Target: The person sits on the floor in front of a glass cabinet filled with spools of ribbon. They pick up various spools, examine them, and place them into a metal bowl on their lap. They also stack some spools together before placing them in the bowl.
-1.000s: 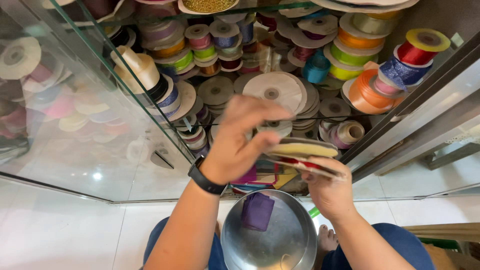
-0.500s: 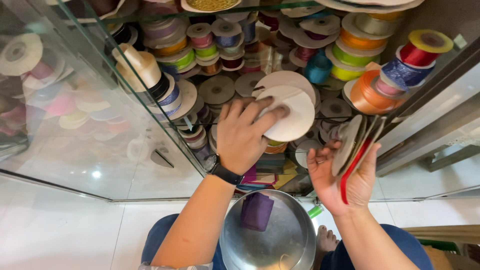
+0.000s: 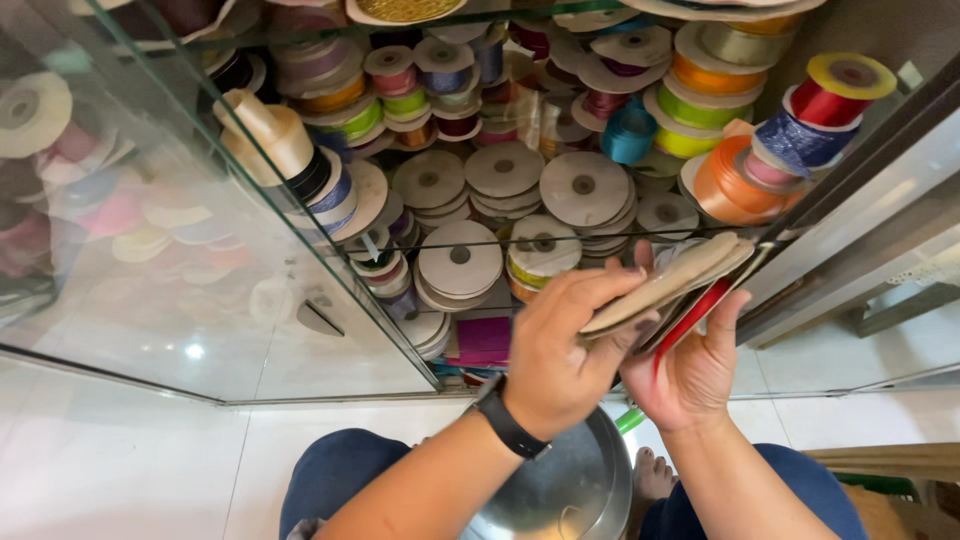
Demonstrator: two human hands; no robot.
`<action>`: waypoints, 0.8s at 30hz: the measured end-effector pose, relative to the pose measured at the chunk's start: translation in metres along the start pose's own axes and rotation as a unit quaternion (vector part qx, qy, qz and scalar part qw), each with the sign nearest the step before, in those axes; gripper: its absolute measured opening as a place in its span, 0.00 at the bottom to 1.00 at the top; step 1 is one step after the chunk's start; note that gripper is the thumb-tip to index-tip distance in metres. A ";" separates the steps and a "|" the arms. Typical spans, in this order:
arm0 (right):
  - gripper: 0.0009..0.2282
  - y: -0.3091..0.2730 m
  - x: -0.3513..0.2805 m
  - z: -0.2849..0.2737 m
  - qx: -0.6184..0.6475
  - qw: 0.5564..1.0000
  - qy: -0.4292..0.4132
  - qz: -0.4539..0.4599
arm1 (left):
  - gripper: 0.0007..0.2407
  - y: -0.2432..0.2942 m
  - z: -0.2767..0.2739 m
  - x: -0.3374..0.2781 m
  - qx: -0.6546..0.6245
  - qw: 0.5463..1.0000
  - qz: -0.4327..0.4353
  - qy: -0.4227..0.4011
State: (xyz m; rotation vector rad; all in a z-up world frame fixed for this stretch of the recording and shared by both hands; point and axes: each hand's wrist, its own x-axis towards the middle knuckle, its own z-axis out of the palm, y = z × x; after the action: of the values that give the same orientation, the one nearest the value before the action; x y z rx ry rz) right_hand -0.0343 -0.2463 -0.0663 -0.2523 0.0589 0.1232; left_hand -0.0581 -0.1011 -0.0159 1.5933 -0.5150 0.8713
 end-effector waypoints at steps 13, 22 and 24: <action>0.32 0.024 -0.008 -0.039 -0.239 0.970 -0.044 -0.003 | 0.37 -0.007 -0.037 -0.045 0.009 0.923 -0.373 -0.094; 0.41 0.017 -0.007 -0.038 -0.112 0.972 -0.192 0.082 | 0.30 -0.011 -0.044 -0.045 0.025 0.962 -0.226 -0.154; 0.35 0.013 -0.006 -0.034 -0.203 0.954 -0.206 0.075 | 0.30 -0.007 -0.045 -0.045 0.000 0.968 -0.197 -0.157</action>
State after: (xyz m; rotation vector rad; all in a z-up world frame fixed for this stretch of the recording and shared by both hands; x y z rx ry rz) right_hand -0.0432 -0.2426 -0.1017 -0.6281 -0.3674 0.3388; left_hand -0.0926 -0.0626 -0.0537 1.7660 -0.3965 0.3209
